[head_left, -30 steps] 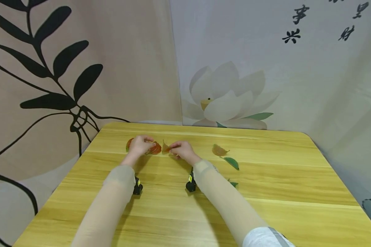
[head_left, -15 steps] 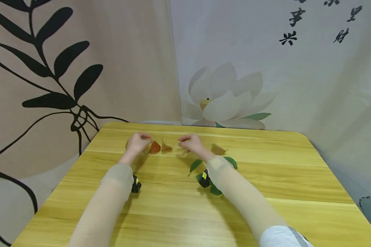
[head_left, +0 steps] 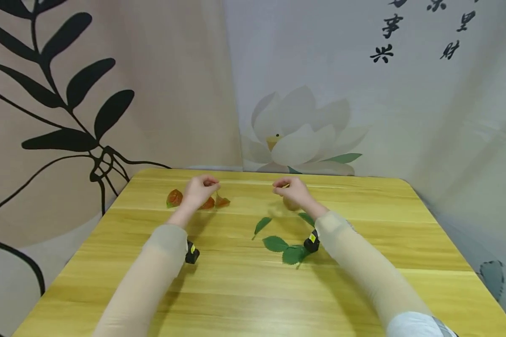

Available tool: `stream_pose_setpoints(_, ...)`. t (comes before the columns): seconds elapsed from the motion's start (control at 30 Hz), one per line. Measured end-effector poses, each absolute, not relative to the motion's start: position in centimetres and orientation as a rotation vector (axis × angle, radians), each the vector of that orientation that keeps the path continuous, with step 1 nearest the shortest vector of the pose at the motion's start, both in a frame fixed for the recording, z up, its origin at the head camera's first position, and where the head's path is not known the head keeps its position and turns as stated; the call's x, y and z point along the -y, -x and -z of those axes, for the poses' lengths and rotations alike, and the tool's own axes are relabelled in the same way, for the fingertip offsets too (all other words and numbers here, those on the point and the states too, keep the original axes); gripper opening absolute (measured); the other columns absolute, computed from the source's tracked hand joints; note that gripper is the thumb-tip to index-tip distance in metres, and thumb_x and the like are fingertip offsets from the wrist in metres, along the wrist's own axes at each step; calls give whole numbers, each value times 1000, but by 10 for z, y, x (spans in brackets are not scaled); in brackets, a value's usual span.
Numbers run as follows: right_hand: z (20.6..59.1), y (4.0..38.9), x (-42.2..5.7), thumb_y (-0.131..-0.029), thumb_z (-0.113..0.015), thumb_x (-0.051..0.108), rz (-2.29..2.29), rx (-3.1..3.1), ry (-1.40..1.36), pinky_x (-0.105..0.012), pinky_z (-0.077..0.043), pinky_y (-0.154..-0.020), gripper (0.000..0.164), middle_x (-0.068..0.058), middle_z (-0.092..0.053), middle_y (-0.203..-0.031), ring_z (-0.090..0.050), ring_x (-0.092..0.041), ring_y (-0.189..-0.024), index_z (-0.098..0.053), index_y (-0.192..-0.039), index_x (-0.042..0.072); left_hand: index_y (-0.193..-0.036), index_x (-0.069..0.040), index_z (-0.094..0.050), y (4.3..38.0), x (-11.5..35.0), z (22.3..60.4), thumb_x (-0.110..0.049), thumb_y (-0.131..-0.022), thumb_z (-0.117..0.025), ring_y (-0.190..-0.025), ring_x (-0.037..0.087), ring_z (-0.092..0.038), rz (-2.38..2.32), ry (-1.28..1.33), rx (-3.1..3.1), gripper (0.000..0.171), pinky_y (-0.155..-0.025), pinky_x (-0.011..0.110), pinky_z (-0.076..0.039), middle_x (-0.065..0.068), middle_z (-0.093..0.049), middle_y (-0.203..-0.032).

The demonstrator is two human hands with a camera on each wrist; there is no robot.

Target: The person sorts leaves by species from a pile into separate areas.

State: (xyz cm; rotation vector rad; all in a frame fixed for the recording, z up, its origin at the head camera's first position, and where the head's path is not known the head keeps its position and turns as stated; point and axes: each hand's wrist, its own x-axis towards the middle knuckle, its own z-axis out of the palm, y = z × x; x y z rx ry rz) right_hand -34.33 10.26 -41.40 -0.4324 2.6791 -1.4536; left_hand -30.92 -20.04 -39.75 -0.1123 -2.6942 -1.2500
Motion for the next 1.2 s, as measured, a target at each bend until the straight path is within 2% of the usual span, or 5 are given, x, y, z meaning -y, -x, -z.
stream_pose_setpoints(0.27,419,338,-113,-90,-69,22,1466,-2697,377,-38,-49,-79,24,-8,-66,-105,-60,-23,-90,-69,-108,6,-105,-7,-70,303,166,403,-23,-93,-67,-80,24,-60,1378,182,2733,21,-66,31,-48,7,-66,-91)
stream_pose_setpoints(0.53,436,337,-126,-90,-68,15,1509,-2693,333,-34,-52,-70,27,-13,-65,-105,-60,-24,-85,-68,-111,-2,-108,-3,-69,298,131,426,-20,-92,-68,-84,32,-65,1605,199,2782,23,-74,42,-53,16,-68,-95)
stream_pose_setpoints(0.67,443,339,-131,-90,-68,14,1473,-2743,320,-33,-52,-68,27,-13,-66,-102,-60,-24,-84,-67,-110,-4,-107,-4,-70,294,119,437,-18,-91,-69,-77,32,-63,1655,209,2805,21,-67,40,-52,16,-67,-89)
stream_pose_setpoints(0.8,448,341,-135,-89,-69,16,1430,-2784,301,-34,-52,-70,25,-12,-66,-103,-60,-24,-86,-68,-108,-1,-103,-5,-70,292,111,446,-17,-90,-70,-69,28,-60,1703,210,2808,18,-59,34,-50,12,-65,-82)
stream_pose_setpoints(1.2,453,338,-137,-89,-68,15,1374,-2827,315,-34,-53,-69,22,-14,-66,-104,-62,-24,-84,-69,-106,0,-102,-4,-70,290,104,451,-18,-91,-69,-69,19,-61,1705,237,2862,18,-59,31,-51,7,-66,-83)
